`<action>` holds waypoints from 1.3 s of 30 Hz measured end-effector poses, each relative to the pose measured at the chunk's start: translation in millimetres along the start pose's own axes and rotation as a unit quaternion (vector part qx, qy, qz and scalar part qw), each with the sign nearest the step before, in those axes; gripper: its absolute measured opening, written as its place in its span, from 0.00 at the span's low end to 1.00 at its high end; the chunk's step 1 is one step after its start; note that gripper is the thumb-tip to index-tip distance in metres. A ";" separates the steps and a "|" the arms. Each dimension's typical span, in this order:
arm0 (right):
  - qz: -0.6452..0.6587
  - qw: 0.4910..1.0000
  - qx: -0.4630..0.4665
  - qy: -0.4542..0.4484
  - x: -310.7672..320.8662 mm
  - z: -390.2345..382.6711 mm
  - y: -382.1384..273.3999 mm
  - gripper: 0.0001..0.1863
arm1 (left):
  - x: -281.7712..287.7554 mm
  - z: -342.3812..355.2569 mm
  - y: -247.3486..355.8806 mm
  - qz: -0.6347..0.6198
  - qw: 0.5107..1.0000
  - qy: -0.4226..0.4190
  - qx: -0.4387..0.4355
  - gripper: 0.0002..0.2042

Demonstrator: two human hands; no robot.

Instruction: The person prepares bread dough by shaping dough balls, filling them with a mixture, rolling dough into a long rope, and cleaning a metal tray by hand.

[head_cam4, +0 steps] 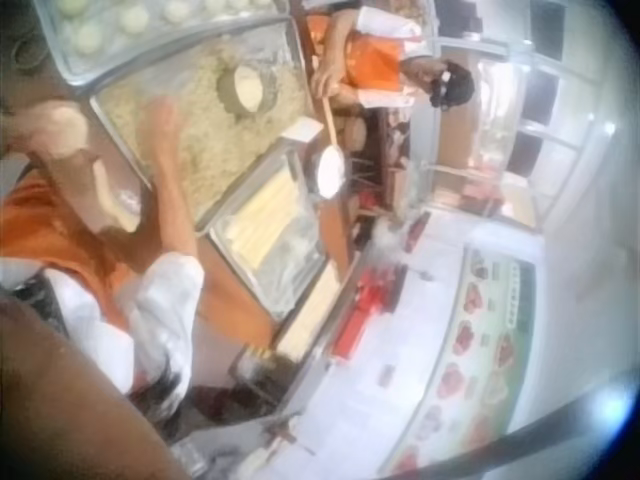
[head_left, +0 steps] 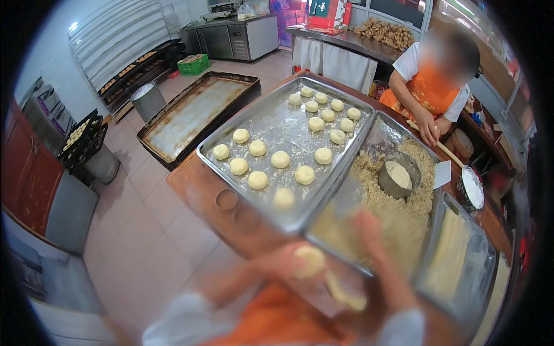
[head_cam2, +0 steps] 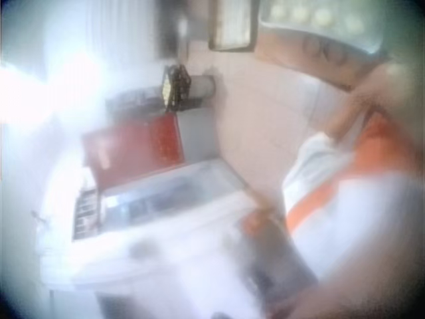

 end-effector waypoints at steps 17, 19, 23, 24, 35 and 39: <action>-0.221 0.965 0.141 0.032 16.6 -27.4 -17.0 0.14 | -25.9 45.9 -36.2 -0.288 0.954 0.082 -0.002 0.18; -0.238 0.963 0.126 0.022 9.4 -20.3 -23.9 0.12 | -23.5 45.5 -35.3 -0.299 0.949 0.097 0.004 0.18; -0.296 0.944 0.146 0.014 -9.3 -2.7 -1.1 0.10 | -26.6 43.6 -30.3 -0.275 0.954 0.119 0.005 0.17; -0.295 0.942 0.160 0.024 -7.9 -3.2 -3.3 0.10 | -26.8 42.9 -30.3 -0.266 0.956 0.123 0.004 0.17; 0.233 0.952 -0.006 0.200 59.4 -0.6 -0.6 0.12 | -37.3 60.5 -7.3 -0.288 0.950 0.119 0.008 0.24; 0.271 0.926 0.023 0.261 71.1 -1.7 6.5 0.15 | -38.8 77.7 1.2 -0.291 0.951 0.107 0.006 0.23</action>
Point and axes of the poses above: each hand's wrist, its own z-axis towards the middle knuckle, its own x-axis out of the back of the hand, y = z × x, the point moved 4 cm from there along z, towards the middle knuckle, and after that the axes turned 3 degrees about y, right-handed, at the moved point
